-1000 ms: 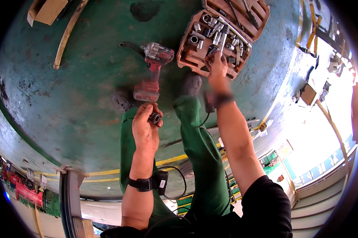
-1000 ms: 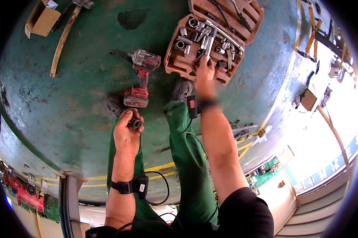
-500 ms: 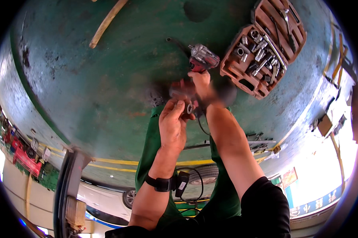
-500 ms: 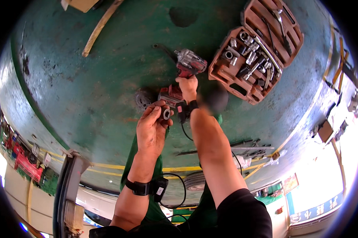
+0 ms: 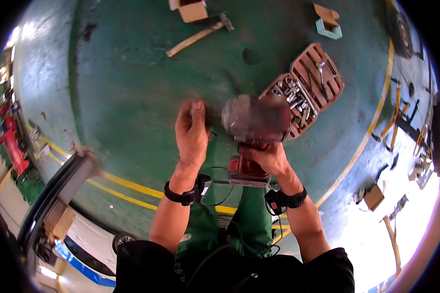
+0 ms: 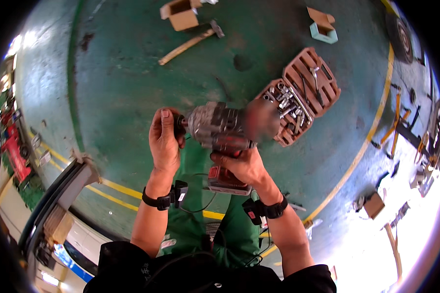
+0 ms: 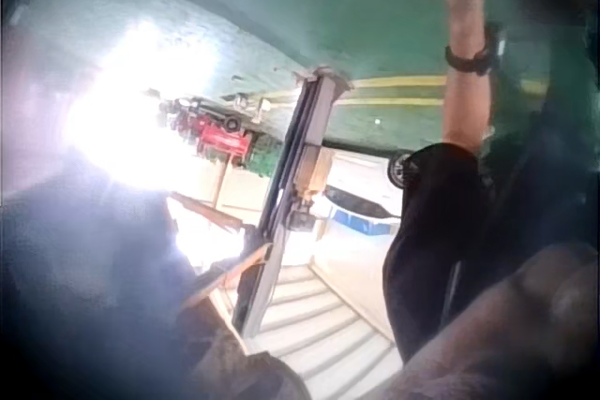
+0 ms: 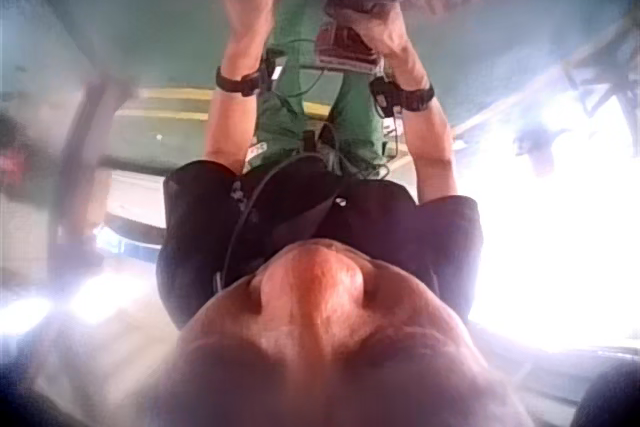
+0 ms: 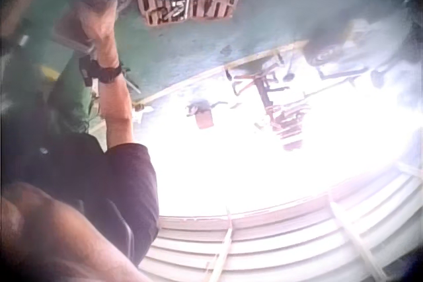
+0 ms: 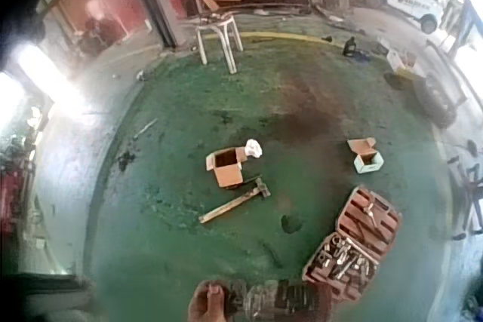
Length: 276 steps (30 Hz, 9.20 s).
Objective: The person strikes a vehicle component with a hammer and a screwdriver, then uses an impact wrench to remove bolts from the suspension assembly while handling small parts from a tool case.
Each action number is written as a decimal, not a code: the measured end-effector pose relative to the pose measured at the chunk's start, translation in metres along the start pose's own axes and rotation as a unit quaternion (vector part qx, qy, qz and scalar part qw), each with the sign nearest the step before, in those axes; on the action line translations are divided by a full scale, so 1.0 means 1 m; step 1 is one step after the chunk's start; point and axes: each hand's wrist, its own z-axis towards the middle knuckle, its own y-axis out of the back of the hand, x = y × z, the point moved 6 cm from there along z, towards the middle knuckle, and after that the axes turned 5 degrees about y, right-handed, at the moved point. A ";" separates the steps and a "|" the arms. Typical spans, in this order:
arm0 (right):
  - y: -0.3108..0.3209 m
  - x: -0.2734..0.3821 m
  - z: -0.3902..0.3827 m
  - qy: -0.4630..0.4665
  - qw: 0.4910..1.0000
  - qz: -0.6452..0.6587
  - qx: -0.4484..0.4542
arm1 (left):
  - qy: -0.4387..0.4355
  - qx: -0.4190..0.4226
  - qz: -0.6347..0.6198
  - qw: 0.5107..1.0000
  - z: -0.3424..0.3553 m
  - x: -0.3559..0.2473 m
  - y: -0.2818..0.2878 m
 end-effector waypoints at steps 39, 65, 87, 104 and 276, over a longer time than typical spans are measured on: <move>-0.290 0.258 -0.285 0.143 0.834 0.226 0.482 | -0.390 -0.186 0.278 0.858 -0.471 -0.345 0.133; -0.390 0.523 -0.288 0.110 0.621 0.340 0.698 | -0.493 -0.505 0.307 0.638 -0.705 -0.465 0.134; -0.413 0.540 -0.258 0.425 0.661 0.181 0.591 | -0.556 -0.426 0.246 0.670 -0.699 -0.481 0.152; -0.421 0.514 -0.281 0.617 0.580 0.186 0.498 | -0.454 -0.295 0.292 0.788 -0.699 -0.489 0.127; -0.152 0.313 -0.083 0.242 0.962 -0.018 0.126 | -0.069 0.007 0.024 0.997 -0.172 -0.361 0.087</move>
